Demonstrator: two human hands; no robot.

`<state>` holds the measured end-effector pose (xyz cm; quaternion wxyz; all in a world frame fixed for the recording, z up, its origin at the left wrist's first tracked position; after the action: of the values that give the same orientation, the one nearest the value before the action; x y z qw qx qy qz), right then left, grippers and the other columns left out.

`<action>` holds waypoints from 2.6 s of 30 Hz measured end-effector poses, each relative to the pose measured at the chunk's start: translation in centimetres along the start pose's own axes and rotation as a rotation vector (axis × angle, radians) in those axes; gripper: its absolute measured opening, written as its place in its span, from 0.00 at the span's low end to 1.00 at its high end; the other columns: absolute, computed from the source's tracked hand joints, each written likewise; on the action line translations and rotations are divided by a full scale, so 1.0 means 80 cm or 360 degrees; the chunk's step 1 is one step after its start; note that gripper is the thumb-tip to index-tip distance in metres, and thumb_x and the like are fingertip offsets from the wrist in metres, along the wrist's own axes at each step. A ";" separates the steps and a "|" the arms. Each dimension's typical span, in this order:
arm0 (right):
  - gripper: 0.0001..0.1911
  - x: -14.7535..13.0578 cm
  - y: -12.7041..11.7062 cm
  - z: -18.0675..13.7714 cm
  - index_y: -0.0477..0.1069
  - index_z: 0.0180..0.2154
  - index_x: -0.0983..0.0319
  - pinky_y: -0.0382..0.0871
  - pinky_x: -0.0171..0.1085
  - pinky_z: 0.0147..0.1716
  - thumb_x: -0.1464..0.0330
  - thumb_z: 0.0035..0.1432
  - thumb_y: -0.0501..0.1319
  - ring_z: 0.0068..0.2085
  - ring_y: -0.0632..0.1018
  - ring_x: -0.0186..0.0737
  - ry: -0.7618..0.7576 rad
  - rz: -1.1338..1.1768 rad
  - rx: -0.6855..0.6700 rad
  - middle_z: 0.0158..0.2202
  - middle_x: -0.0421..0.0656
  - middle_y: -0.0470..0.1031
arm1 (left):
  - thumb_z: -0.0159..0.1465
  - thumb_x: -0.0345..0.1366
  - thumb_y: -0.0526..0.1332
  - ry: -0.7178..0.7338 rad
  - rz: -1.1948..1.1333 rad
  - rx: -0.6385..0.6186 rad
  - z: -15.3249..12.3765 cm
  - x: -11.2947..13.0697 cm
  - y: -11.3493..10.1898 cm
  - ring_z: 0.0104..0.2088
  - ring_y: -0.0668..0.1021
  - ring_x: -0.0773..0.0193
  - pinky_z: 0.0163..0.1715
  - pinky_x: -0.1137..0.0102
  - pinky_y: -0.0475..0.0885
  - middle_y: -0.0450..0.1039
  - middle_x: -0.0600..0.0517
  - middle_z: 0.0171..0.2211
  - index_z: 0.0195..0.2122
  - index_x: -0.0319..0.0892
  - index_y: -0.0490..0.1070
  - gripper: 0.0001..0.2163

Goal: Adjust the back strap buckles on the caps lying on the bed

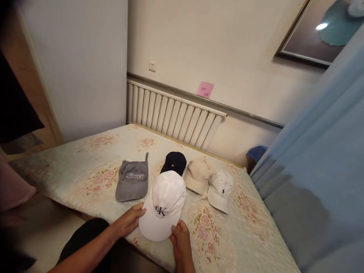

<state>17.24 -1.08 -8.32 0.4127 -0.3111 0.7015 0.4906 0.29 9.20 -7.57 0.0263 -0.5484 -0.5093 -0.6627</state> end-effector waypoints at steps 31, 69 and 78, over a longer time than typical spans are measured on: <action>0.08 0.020 0.020 0.038 0.56 0.16 0.57 0.49 0.31 0.14 0.71 0.35 0.57 0.12 0.61 0.30 0.0138 -0.0905 0.0186 0.08 0.31 0.61 | 0.43 0.41 0.70 0.0035 0.0347 0.0551 -0.015 0.029 -0.070 0.26 0.76 0.61 0.29 0.69 0.68 0.75 0.51 0.24 0.33 0.36 0.71 0.18; 0.14 -0.110 -0.258 -0.059 0.71 0.27 0.63 0.49 0.29 0.15 0.63 0.34 0.65 0.14 0.62 0.28 0.0053 -0.0611 0.0599 0.13 0.33 0.63 | 0.45 0.32 0.60 -0.0303 0.0699 0.0122 0.101 -0.115 0.177 0.34 0.75 0.59 0.30 0.69 0.67 0.75 0.49 0.33 0.35 0.39 0.70 0.14; 0.13 -0.122 -0.265 -0.035 0.71 0.27 0.63 0.49 0.29 0.15 0.64 0.34 0.64 0.14 0.62 0.28 0.0058 -0.0620 0.0566 0.12 0.34 0.64 | 0.45 0.33 0.61 -0.0240 0.0758 0.0191 0.130 -0.118 0.178 0.32 0.75 0.60 0.30 0.68 0.67 0.72 0.52 0.28 0.35 0.39 0.69 0.14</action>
<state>38.88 -10.30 -8.38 0.5348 -0.3718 0.7110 0.2651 19.77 4.71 -6.71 0.1761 -0.6983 -0.4047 -0.5636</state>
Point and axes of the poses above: each hand's wrist, its own z-axis towards the middle knuckle, its own y-axis out of the palm, x = y × z, the point moved 6 cm from there along z, towards the middle knuckle
